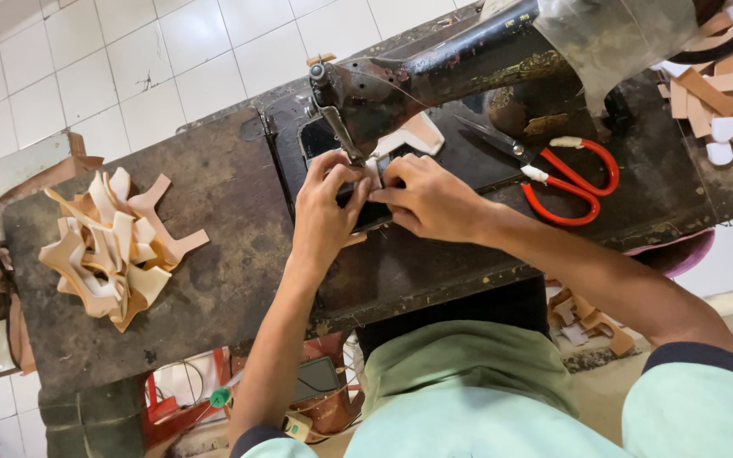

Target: The person uses a sewing machine to stitch beige shoe parts, inserting white inserts into the pieces before sewing. They guide the parts under the needle, sew along the edges, and trim excess thread with scissors.

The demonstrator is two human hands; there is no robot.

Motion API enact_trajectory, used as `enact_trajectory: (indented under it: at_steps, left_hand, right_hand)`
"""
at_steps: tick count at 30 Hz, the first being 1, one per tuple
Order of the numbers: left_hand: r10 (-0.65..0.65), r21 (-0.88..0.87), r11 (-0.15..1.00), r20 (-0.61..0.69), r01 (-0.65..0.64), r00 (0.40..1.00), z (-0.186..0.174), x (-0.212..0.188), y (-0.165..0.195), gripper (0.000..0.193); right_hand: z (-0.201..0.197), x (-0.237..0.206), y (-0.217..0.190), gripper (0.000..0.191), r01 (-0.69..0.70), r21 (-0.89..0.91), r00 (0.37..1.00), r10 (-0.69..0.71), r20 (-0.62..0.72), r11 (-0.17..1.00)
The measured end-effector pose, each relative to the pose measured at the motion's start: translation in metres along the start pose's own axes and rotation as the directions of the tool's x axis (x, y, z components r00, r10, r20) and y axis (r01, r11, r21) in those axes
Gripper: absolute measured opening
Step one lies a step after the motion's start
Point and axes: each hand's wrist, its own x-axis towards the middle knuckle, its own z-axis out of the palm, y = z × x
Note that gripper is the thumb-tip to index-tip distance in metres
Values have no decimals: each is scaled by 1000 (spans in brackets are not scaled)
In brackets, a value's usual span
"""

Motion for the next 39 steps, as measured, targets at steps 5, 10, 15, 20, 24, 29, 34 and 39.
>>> enact_trajectory:
  at_steps: [5,10,15,20,24,29,34,39]
  left_hand:
    - [-65,-72,995,50,68,997,-5,6,-6,31]
    - [-81,-136,986,83,92,993,-7,14,-13,40]
    - [-38,-93,994,104,48,994,-6,16,-23,42]
    - [-21,-68,997,126,29,992,-2,17,-35,40]
    - [17,87,996,104,-26,994,-2,14,-38,32]
    - [102,435,896,0,-92,995,-4,-10,-16,27]
    - [76,342,938,-65,-50,995,-4,-29,11,23]
    - [28,260,966,-101,0,994,3,-25,22,16]
  right_hand:
    - [-2,18,46,18,-332,124,943,330,37,935]
    - [15,33,103,14,-756,368,640,728,245,541]
    - [27,23,110,19,-580,527,766,636,94,621]
    - [16,27,90,21,-609,508,756,640,140,609]
    - [9,32,78,22,-426,676,861,500,98,601]
    - [7,33,74,21,-509,680,804,573,158,527]
    - [8,32,74,20,-404,719,864,494,98,565]
    - [12,31,77,22,-304,824,894,442,74,478]
